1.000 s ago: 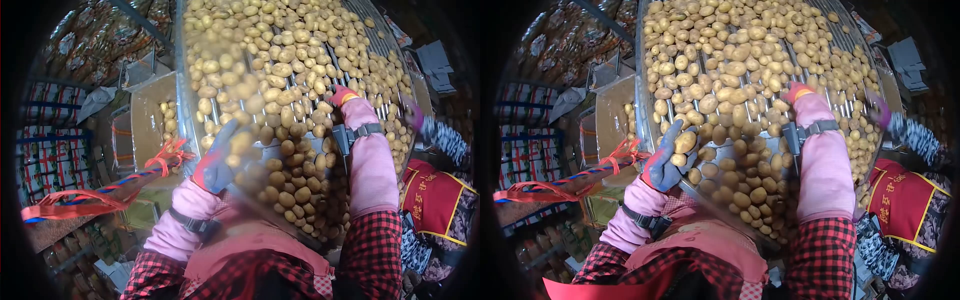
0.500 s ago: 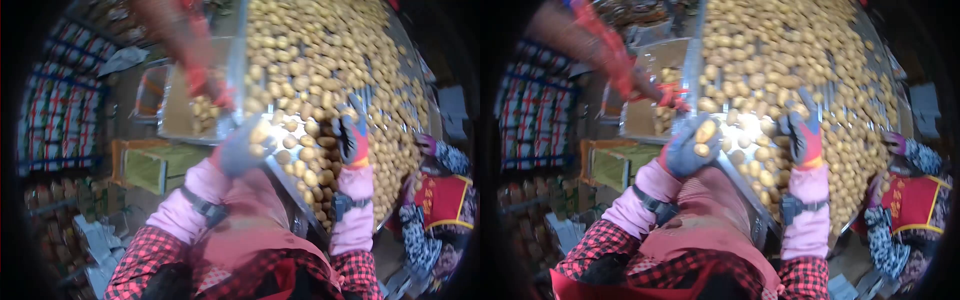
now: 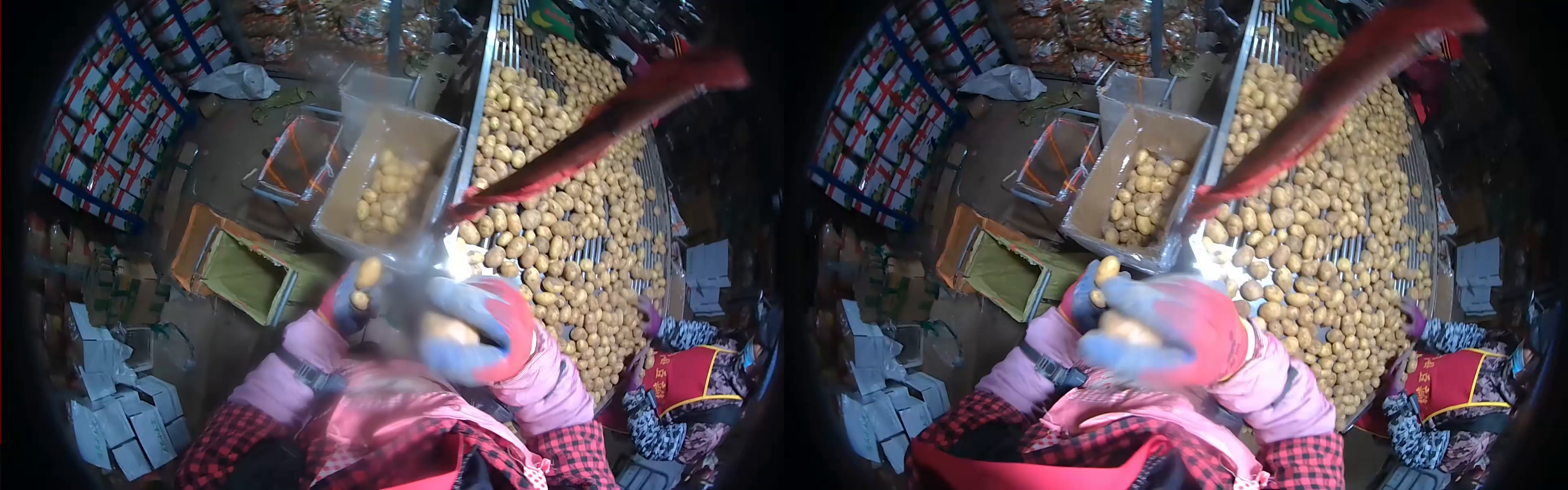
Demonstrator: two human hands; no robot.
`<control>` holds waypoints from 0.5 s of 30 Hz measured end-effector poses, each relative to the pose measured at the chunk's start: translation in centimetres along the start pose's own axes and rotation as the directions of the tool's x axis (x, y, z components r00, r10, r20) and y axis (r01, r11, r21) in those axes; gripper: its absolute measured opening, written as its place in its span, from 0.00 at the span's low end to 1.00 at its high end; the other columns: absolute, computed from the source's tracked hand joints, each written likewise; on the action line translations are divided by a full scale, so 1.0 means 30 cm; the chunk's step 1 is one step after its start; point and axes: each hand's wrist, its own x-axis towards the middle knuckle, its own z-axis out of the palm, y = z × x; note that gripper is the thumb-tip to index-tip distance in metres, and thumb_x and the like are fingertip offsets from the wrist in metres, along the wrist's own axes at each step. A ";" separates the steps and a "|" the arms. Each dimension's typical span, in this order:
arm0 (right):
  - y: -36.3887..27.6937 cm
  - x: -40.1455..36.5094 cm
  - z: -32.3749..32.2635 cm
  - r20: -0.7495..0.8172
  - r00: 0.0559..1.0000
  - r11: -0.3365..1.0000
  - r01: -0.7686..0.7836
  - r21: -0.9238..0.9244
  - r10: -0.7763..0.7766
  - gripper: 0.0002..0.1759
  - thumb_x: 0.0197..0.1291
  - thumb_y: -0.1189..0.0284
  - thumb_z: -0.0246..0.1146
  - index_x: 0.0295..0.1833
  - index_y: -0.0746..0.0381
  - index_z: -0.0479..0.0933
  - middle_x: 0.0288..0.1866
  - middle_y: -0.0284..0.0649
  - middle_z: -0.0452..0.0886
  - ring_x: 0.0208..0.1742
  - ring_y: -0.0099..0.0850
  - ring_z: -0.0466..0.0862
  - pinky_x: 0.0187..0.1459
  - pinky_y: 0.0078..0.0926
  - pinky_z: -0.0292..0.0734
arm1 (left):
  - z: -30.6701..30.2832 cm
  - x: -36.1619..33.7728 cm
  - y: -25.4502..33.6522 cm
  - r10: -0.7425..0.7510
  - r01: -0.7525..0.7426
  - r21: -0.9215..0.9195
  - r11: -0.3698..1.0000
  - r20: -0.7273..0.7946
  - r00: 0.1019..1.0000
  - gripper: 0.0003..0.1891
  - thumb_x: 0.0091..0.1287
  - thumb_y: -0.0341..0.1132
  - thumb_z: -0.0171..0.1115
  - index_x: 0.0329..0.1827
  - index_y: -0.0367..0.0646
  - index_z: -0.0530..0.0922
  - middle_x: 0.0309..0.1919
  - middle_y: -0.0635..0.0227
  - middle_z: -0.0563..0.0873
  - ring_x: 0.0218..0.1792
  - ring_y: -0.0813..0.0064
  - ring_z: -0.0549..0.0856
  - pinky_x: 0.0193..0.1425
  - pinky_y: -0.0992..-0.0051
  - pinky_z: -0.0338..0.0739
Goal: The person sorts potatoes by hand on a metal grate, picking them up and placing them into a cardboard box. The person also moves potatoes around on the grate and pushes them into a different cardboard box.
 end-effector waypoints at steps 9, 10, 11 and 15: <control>0.477 0.084 0.517 0.098 0.920 0.898 -0.340 -0.279 0.379 0.36 0.59 0.65 0.72 0.74 0.55 0.72 0.69 0.51 0.76 0.67 0.52 0.78 0.66 0.43 0.75 | -0.509 -0.219 -0.009 -0.358 -0.050 -0.918 0.392 -0.203 0.912 0.26 0.77 0.56 0.56 0.70 0.51 0.76 0.56 0.64 0.85 0.37 0.79 0.85 0.41 0.76 0.84; 0.472 -0.015 0.547 0.223 0.836 0.861 -0.454 -0.229 0.501 0.36 0.59 0.65 0.72 0.73 0.54 0.72 0.68 0.51 0.78 0.66 0.52 0.79 0.65 0.43 0.76 | -0.530 -0.236 0.030 -0.441 -0.112 -0.821 0.560 -0.410 0.798 0.28 0.76 0.58 0.57 0.69 0.49 0.77 0.54 0.65 0.86 0.36 0.80 0.84 0.39 0.78 0.83; 0.474 -0.110 0.561 0.338 0.720 0.794 -0.569 -0.212 0.606 0.35 0.58 0.64 0.73 0.73 0.53 0.73 0.66 0.50 0.79 0.64 0.51 0.80 0.65 0.42 0.77 | -0.528 -0.216 0.140 -0.565 -0.198 -0.891 0.408 -0.417 0.712 0.28 0.75 0.59 0.58 0.67 0.49 0.78 0.53 0.66 0.86 0.36 0.80 0.83 0.37 0.80 0.82; 0.393 -0.251 0.602 0.395 0.633 0.726 -0.672 -0.145 0.665 0.33 0.59 0.63 0.71 0.71 0.53 0.74 0.63 0.48 0.81 0.62 0.49 0.82 0.62 0.41 0.78 | -0.985 -0.231 0.036 -0.215 -0.357 -0.731 0.582 -0.562 0.799 0.37 0.64 0.63 0.70 0.69 0.50 0.76 0.59 0.69 0.84 0.49 0.83 0.84 0.42 0.81 0.87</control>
